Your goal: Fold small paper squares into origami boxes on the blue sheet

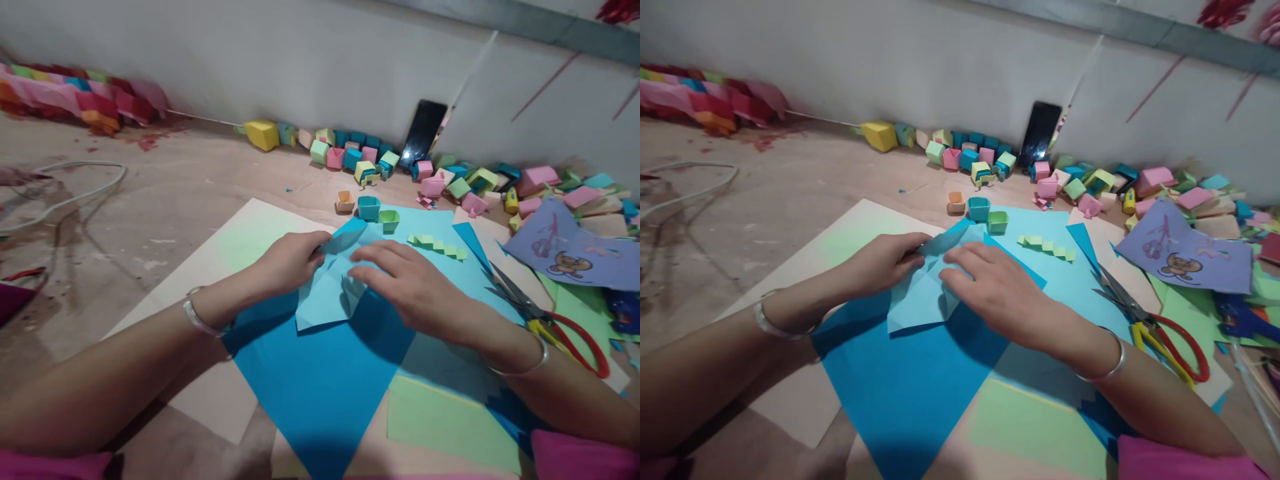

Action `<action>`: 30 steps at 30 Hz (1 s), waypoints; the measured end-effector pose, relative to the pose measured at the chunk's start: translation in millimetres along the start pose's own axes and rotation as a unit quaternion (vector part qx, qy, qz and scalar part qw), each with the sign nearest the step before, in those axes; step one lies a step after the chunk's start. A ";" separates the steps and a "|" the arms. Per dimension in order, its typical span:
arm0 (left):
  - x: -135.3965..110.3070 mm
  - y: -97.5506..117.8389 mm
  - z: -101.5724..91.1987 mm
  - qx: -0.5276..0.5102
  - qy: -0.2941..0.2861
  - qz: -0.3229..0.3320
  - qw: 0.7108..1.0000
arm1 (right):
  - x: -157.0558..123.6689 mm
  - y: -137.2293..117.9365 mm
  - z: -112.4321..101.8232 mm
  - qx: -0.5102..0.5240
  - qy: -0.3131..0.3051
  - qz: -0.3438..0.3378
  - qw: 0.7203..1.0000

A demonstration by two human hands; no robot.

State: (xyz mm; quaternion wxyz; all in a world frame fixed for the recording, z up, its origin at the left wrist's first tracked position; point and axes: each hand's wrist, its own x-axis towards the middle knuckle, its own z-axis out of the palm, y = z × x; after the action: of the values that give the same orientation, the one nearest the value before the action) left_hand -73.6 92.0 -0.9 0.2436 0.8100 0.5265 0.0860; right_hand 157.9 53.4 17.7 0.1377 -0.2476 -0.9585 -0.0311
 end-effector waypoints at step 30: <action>-6.2 6.1 6.1 0.104 -0.099 0.081 0.986 | 4.6 30.9 12.9 0.091 -0.278 0.203 0.934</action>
State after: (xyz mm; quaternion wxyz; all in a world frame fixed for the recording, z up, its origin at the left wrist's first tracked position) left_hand -68.9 82.6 -2.5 0.2012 0.8753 0.4387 -0.0302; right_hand 165.8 84.3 6.3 -0.1086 -0.4222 -0.8865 0.1553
